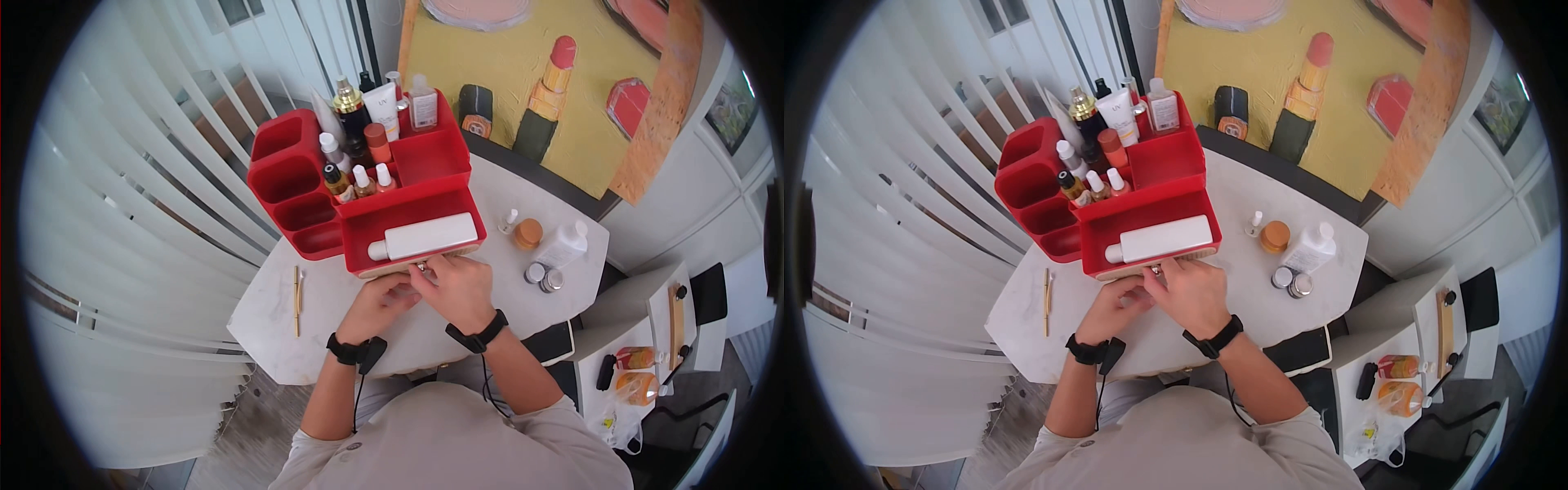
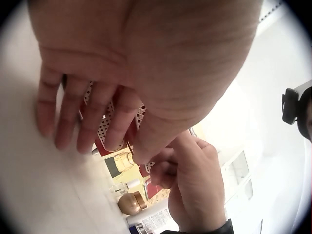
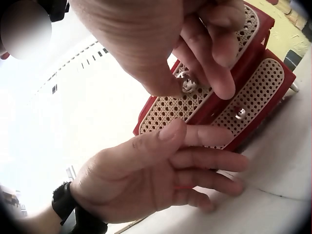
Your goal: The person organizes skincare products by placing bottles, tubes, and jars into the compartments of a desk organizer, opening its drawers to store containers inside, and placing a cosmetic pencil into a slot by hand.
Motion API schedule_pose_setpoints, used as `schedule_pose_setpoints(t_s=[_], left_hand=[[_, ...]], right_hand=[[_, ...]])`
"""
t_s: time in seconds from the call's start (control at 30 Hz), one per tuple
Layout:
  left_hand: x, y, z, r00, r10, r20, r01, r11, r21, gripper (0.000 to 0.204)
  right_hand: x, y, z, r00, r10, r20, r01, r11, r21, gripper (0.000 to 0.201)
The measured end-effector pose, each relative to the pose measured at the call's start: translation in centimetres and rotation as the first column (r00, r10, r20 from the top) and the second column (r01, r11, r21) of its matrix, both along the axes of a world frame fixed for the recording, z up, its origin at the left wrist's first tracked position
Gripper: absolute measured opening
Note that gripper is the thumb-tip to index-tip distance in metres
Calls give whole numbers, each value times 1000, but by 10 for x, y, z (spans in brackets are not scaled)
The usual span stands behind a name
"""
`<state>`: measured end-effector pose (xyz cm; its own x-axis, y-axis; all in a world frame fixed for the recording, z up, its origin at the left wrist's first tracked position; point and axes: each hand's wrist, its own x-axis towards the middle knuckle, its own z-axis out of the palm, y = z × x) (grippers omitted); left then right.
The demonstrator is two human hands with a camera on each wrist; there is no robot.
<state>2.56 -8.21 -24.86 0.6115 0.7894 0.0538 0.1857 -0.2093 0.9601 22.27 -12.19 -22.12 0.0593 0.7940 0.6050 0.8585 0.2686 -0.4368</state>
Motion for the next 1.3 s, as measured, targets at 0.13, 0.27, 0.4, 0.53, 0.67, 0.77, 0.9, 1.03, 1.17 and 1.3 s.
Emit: schedule_pose_setpoints(t_s=[0.13,0.27,0.4,0.53,0.67,0.77,0.9,1.03,1.17,1.3], left_hand=[[-2,1,3,1000,11,-15,-10,999,34,35],[-2,1,6,999,17,48,-20,999,49,36],[-2,4,10,998,62,28,-64,995,77,36],[-6,7,11,995,98,34,-102,988,115,36],[-9,12,17,985,170,21,-171,982,81,29],[-9,24,3,970,230,82,-238,964,117,23],[-4,33,-6,930,311,195,-320,947,16,14],[-5,35,-15,920,330,213,-339,941,4,11],[-5,36,-30,863,379,335,-356,925,-131,12],[-5,27,-32,888,352,296,-302,932,-202,11]], right_hand=[[1,5,4,1000,5,30,-6,999,35,22],[4,18,9,998,-21,58,21,1000,3,24],[8,42,15,996,-15,88,17,1000,-18,25],[14,65,17,998,36,57,-34,999,-39,30],[18,79,18,995,73,62,-71,997,-39,28],[20,77,24,995,80,65,-73,992,-98,27],[27,74,14,993,120,8,-119,989,-87,24],[36,56,-5,984,143,-108,-159,974,-163,16],[46,35,-26,939,128,-320,-218,940,-264,10],[51,22,-56,849,110,-517,-351,849,-395,9]])
